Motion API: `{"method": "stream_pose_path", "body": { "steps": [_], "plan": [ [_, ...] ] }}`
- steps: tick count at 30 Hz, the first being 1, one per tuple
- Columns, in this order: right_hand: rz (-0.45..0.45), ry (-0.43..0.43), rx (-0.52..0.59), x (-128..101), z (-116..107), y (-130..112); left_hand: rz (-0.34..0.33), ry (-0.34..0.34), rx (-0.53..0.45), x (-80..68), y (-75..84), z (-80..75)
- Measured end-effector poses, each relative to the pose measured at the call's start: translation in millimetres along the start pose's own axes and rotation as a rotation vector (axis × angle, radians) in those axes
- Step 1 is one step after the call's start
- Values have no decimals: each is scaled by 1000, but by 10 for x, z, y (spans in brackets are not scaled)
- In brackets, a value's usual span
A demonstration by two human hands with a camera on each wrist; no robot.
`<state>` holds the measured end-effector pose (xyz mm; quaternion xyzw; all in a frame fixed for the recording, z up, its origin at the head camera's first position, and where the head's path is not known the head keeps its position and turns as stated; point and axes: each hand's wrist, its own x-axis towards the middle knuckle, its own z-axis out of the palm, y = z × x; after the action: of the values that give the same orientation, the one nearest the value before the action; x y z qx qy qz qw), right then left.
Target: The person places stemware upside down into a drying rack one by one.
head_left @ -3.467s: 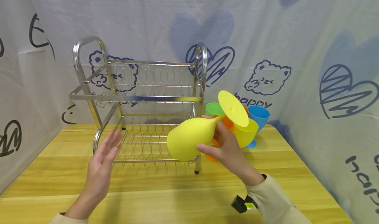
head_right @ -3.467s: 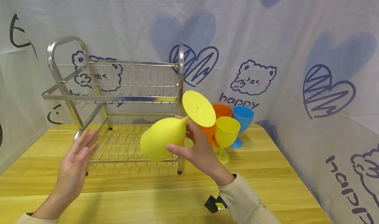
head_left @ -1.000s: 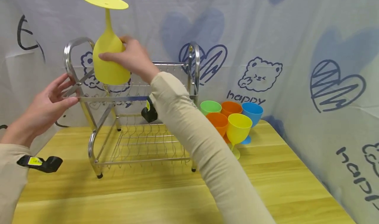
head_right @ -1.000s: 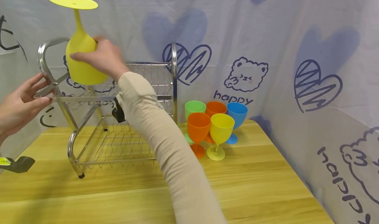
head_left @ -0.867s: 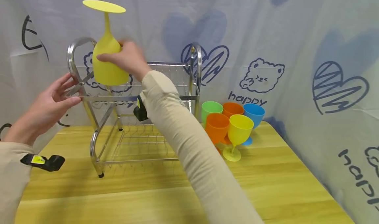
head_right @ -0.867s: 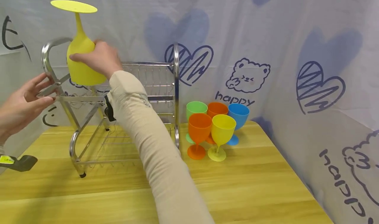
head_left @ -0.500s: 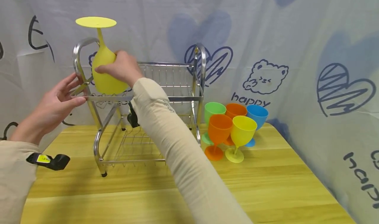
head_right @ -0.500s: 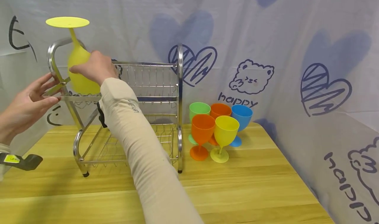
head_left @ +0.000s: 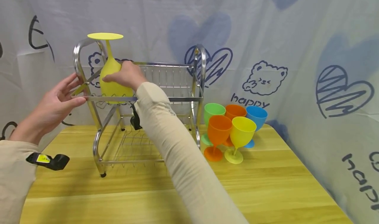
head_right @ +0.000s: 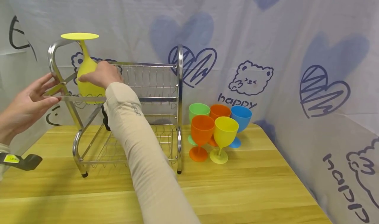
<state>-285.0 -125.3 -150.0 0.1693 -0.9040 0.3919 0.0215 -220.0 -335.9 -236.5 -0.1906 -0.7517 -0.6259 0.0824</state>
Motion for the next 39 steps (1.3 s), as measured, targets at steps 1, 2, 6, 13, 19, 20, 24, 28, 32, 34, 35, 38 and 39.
{"method": "stream_pose_path", "body": {
  "steps": [1, 2, 6, 13, 19, 20, 24, 28, 32, 34, 35, 38, 39],
  "plan": [
    [-5, -6, 1, 2, 0, 2, 1, 2, -3, -3, 0, -1],
    [-6, -12, 2, 3, 2, 1, 0, 4, -8, -9, -2, -3],
    [-11, -43, 0, 4, 19, 3, -11, 9, -4, -36, -9, -7],
    [-77, -117, -30, -18, -67, 34, -4, 0, 26, -22, -24, -6],
    [-150, -99, -69, -198, -180, 31, 3, 21, 6, -35, -38, 8],
    [-177, -89, -67, -250, -196, 43, 8, 24, -10, -40, -42, 13],
    [-300, -39, 36, -464, -288, 131, 15, 36, -71, -44, -41, 54],
    [-438, 18, 220, -648, -465, 223, 1, 72, -158, -29, -20, 117],
    [-591, 88, 353, -812, -694, 294, -9, 142, -200, -54, 4, 189],
    [-631, 126, 374, -885, -812, 345, -11, 176, -167, -81, 9, 226],
    [-648, 144, 379, -918, -868, 382, -14, 191, -142, -97, 8, 246],
    [-671, 186, 365, -1007, -1017, 526, -2, 221, -145, -151, -9, 287],
    [-679, 203, 359, -1032, -1057, 593, 2, 231, -150, -169, -14, 299]
  ]
}}
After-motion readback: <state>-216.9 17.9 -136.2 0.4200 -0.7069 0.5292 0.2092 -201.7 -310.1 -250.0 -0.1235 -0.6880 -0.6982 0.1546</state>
